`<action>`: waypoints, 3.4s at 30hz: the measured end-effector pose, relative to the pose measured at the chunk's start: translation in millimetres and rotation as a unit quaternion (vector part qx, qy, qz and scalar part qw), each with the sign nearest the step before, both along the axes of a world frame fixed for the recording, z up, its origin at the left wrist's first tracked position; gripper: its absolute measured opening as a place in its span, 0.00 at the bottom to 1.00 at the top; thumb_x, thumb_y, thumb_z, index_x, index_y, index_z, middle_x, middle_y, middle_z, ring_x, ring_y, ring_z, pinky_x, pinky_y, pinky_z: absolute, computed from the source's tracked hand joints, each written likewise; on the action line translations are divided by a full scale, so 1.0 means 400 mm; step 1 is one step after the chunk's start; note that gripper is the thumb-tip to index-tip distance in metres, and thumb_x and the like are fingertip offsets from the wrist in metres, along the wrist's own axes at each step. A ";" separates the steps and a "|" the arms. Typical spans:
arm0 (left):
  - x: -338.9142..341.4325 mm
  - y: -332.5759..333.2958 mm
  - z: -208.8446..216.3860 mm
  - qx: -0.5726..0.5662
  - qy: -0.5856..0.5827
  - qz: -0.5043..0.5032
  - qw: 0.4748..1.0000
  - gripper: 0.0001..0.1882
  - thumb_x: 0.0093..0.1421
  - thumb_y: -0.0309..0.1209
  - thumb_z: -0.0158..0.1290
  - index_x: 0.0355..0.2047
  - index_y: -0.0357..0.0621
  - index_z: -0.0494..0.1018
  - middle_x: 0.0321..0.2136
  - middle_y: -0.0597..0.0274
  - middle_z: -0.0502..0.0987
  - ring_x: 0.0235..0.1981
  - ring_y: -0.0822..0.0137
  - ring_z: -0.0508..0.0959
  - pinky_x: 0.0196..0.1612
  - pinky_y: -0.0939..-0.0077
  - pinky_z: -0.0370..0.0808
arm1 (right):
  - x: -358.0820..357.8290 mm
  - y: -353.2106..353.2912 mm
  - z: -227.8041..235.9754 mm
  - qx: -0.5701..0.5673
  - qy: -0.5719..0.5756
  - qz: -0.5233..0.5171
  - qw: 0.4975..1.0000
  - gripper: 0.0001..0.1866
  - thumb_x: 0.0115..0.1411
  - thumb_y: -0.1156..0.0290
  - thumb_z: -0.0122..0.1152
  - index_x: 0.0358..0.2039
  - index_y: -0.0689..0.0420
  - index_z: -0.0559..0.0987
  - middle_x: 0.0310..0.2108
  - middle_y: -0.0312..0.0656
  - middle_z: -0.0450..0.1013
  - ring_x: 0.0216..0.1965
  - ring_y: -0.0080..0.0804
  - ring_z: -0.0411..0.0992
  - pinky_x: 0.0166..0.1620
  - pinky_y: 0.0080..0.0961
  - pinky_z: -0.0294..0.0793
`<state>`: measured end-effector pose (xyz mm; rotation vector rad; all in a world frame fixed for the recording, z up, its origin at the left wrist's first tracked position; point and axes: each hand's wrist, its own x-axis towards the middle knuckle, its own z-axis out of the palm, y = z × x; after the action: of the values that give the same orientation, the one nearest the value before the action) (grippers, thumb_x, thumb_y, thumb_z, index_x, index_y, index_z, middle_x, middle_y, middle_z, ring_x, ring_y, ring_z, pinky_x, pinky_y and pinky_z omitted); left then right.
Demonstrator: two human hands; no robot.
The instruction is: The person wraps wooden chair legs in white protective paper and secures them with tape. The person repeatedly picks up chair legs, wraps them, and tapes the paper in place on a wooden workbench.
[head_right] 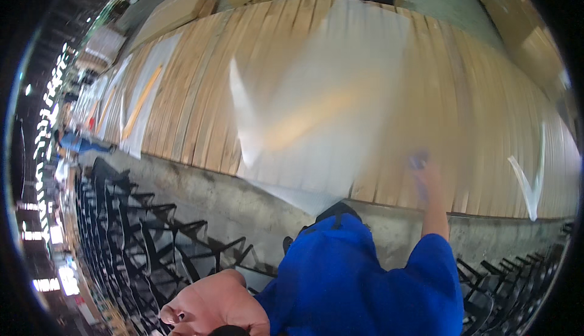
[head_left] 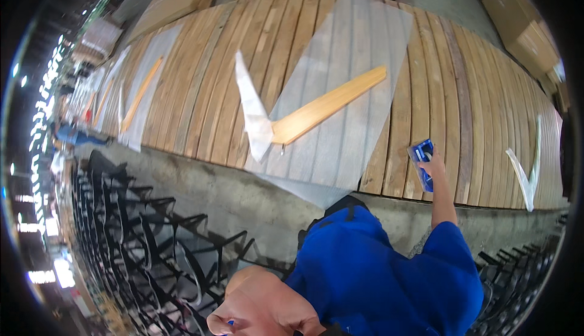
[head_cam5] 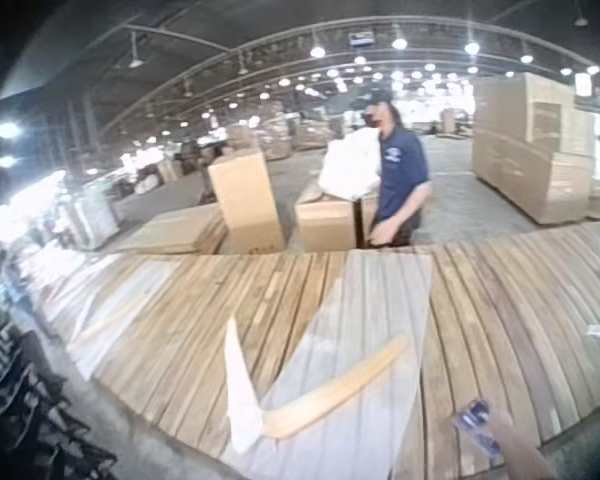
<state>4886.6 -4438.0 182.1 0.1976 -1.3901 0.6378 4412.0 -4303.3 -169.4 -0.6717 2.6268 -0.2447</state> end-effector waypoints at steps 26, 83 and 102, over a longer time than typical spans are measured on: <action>-0.040 -1.338 -1.216 0.894 -0.164 0.247 0.335 0.65 0.37 0.61 0.71 0.68 0.41 0.54 0.67 0.51 0.58 0.69 0.50 0.57 0.67 0.47 0.61 | 0.768 -1.235 -0.265 0.007 -0.054 -0.521 0.852 0.63 0.35 0.47 0.79 0.65 0.63 0.53 0.56 0.51 0.57 0.62 0.50 0.55 0.64 0.45 0.57; 0.358 -0.911 -1.111 0.936 -0.181 -0.288 -0.093 0.26 0.66 0.44 0.58 0.56 0.39 0.74 0.50 0.58 0.79 0.51 0.62 0.78 0.56 0.63 0.74 | 0.807 -0.365 -0.510 -0.073 -0.189 -0.227 0.953 0.40 0.53 0.55 0.74 0.60 0.65 0.70 0.44 0.48 0.79 0.43 0.39 0.79 0.48 0.42 0.79; -0.470 -1.568 -0.866 0.861 0.027 -0.478 0.175 0.19 0.72 0.43 0.48 0.54 0.43 0.67 0.49 0.61 0.74 0.46 0.60 0.74 0.52 0.63 0.71 | -0.105 -1.113 -0.161 -0.630 -0.514 -0.338 0.473 0.17 0.68 0.57 0.57 0.48 0.56 0.78 0.42 0.41 0.79 0.39 0.34 0.78 0.48 0.30 0.76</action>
<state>4698.7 -5065.1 -164.1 0.9505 -1.0637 -2.3308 4369.9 -4748.3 -233.6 0.3014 0.9248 -2.1009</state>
